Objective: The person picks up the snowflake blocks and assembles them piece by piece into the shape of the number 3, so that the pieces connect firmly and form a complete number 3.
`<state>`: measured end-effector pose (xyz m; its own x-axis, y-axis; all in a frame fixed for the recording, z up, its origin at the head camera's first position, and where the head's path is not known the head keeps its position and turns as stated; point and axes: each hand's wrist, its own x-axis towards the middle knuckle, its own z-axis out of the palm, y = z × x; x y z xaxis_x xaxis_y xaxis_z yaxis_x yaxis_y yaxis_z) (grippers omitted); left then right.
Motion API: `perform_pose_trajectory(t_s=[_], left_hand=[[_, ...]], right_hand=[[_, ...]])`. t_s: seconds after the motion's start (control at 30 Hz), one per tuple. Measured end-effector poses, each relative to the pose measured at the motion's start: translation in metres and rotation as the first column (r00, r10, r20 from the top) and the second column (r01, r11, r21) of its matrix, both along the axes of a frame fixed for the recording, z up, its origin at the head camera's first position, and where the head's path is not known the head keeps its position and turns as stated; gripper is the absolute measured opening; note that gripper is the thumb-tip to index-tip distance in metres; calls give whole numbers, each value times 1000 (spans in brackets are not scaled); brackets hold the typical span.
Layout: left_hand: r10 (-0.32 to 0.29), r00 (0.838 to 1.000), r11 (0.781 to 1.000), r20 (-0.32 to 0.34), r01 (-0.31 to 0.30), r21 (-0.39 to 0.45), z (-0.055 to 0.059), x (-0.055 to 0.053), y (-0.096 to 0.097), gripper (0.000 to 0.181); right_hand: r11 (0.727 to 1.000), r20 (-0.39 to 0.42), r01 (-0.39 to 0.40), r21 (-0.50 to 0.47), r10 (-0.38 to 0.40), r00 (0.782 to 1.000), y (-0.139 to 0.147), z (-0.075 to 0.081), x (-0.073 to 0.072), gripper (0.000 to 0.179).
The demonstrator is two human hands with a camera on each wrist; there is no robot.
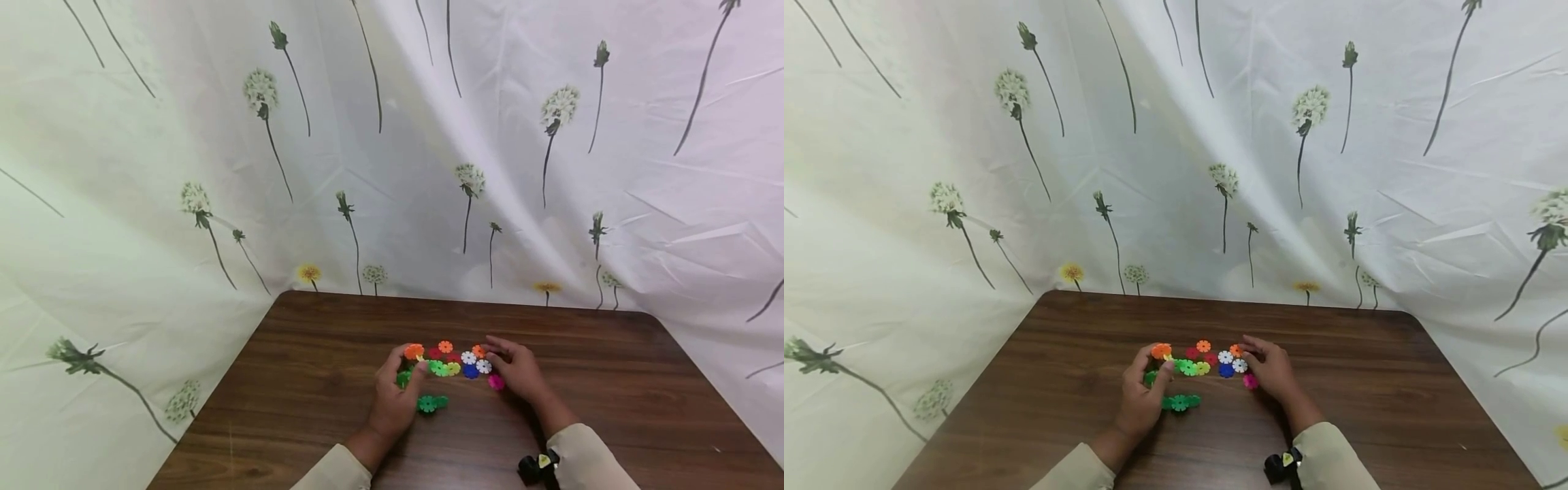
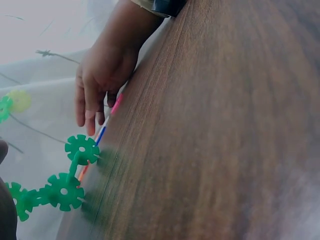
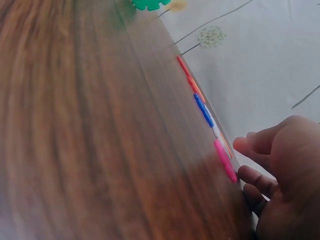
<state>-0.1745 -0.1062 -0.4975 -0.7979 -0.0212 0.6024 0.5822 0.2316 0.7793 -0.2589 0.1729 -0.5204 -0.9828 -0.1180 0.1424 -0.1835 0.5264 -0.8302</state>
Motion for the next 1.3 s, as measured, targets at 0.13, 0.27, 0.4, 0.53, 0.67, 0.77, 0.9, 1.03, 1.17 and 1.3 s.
perform_pose_trajectory(t_s=[0.13, 0.27, 0.4, 0.53, 0.67, 0.77, 0.9, 1.03, 1.17, 1.3], left_hand=[[-1, 1000, 1000, -18, 1, 1, -1, 0, 0, 29], [-5, 1000, 1000, -22, 5, 5, 0, 0, -1, 29], [-9, 999, 1000, -35, 9, 4, 0, 1, -1, 29], [-9, 1000, 1000, -26, 9, 6, 0, 1, -2, 28], [0, 1000, 1000, -15, 0, 1, -1, 0, -3, 28], [-2, 1000, 1000, -12, 2, -12, -1, 0, -2, 28], [-5, 1000, 1000, -1, 5, -19, 1, 1, -1, 29], [-2, 1000, 1000, 12, 3, -11, 1, 2, 0, 29], [0, 1000, 1000, 15, 0, -8, 1, 2, 0, 29], [-5, 1000, 1000, 20, 5, -5, 0, 2, 1, 29]], right_hand=[[998, -34, -1, 55, 3, 999, 0, -3, 1, 43], [996, -73, 18, 82, -12, 997, 0, -4, 1, 38], [994, -116, 70, 90, -59, 991, 1, -4, 0, 31], [988, -152, 119, 94, -104, 983, 0, -3, 3, 28], [985, -151, 148, 90, -133, 980, 0, -2, 6, 28], [981, -167, 167, 102, -149, 975, 2, -3, 6, 29], [972, -190, 158, 172, -125, 974, 3, -5, 2, 30], [961, -148, 119, 249, -83, 985, 4, -8, -3, 33], [958, -129, 117, 263, -86, 988, 5, -11, -5, 31], [961, -100, 127, 246, -105, 989, 5, -10, -6, 27]])
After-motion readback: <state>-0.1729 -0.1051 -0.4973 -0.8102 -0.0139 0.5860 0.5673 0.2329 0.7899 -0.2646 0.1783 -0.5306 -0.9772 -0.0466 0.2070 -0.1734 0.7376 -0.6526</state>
